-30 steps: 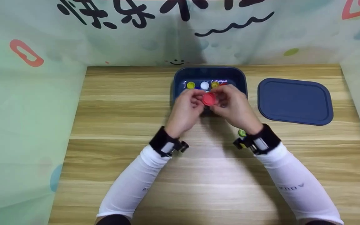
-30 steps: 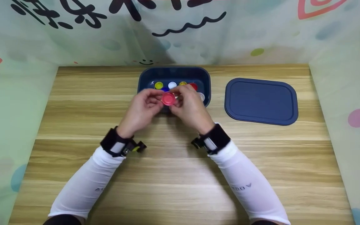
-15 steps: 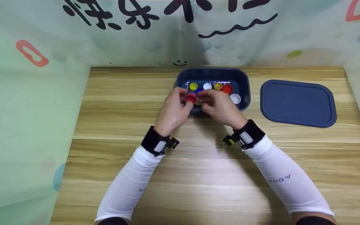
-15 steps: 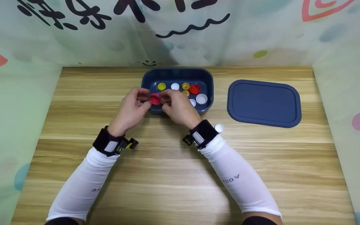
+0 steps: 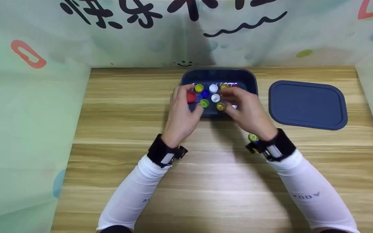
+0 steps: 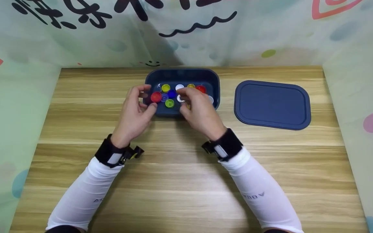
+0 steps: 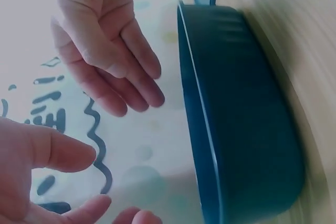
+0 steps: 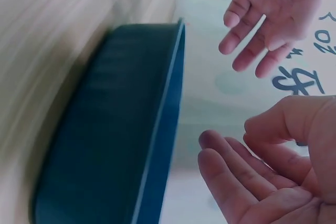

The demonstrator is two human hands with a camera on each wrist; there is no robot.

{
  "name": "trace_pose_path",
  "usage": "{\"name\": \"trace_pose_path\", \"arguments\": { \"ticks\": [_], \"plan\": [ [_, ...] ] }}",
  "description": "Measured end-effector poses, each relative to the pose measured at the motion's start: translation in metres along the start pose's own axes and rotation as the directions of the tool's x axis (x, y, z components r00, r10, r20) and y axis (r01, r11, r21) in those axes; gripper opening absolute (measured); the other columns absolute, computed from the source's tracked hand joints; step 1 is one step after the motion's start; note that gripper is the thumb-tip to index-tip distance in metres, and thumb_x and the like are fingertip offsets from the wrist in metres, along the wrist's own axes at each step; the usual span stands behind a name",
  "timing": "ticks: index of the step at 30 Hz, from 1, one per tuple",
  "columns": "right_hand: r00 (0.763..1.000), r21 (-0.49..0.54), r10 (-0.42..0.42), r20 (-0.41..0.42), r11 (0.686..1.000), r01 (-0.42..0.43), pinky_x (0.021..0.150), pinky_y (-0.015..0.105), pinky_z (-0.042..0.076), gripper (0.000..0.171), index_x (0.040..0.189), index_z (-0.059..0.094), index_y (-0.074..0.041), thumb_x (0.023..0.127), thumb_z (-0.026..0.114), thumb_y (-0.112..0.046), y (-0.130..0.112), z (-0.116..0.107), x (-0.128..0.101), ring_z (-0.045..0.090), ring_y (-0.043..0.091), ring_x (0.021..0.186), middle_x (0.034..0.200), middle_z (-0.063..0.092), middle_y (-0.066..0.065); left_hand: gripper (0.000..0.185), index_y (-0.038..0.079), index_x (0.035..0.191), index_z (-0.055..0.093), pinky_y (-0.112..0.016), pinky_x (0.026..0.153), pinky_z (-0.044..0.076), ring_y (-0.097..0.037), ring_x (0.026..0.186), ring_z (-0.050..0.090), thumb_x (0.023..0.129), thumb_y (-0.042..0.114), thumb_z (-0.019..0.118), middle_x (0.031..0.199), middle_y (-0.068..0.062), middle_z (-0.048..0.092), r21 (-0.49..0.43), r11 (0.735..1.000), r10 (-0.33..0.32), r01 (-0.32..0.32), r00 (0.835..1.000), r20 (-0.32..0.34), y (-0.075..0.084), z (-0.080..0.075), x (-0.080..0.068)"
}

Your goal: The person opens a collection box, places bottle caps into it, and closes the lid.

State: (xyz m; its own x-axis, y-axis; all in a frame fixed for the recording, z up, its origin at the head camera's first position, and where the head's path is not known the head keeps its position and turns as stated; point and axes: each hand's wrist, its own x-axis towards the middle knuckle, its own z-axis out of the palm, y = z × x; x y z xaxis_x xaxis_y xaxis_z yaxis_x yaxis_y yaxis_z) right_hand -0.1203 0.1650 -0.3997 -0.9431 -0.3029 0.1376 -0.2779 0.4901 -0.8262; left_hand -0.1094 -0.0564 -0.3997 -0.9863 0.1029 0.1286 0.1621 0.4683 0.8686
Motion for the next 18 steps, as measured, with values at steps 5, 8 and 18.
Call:
{"name": "trace_pose_path", "arguments": {
  "ticks": [5, 8, 18],
  "plan": [
    [0.999, -0.095, -0.015, -0.042, 0.995, 0.011, 0.092, 0.04, 0.06, 0.037, 0.135, 0.066, 0.001, 0.098, 0.067, 0.001, 0.004, -0.018, -0.023, 0.072, 0.024, 0.108, 0.125, 0.072, 0.012, 0.054, 0.001, 0.143, 0.054, -0.03, 0.104, 0.045, -0.02, 0.12, 0.051, 0.092, 0.006, 0.073, 0.138, -0.011, 0.051, -0.03, 0.998, 0.065, -0.064, 0.997, 0.034, 0.007, 0.01, -0.008],
    [0.998, -0.153, -0.021, -0.062, 0.988, 0.011, 0.084, 0.034, 0.061, 0.036, 0.132, 0.068, 0.0, 0.096, 0.072, -0.001, 0.007, -0.029, -0.037, 0.072, 0.02, 0.1, 0.121, 0.073, 0.01, 0.056, 0.003, 0.143, 0.055, -0.029, 0.1, 0.047, -0.022, 0.118, 0.053, 0.092, 0.007, 0.077, 0.137, -0.009, 0.051, -0.027, 0.995, 0.094, -0.092, 0.992, 0.086, 0.011, 0.02, -0.012],
    [0.998, -0.271, 0.012, -0.067, 0.962, -0.029, 0.071, 0.03, 0.056, 0.029, 0.122, 0.071, -0.003, 0.095, 0.078, -0.007, 0.021, -0.049, -0.076, 0.069, 0.018, 0.088, 0.109, 0.072, 0.009, 0.054, 0.002, 0.141, 0.058, -0.023, 0.091, 0.05, -0.021, 0.105, 0.06, 0.093, 0.01, 0.081, 0.127, -0.011, 0.06, -0.018, 0.987, 0.158, -0.161, 0.934, 0.321, 0.014, 0.063, -0.023]
  ]
}}
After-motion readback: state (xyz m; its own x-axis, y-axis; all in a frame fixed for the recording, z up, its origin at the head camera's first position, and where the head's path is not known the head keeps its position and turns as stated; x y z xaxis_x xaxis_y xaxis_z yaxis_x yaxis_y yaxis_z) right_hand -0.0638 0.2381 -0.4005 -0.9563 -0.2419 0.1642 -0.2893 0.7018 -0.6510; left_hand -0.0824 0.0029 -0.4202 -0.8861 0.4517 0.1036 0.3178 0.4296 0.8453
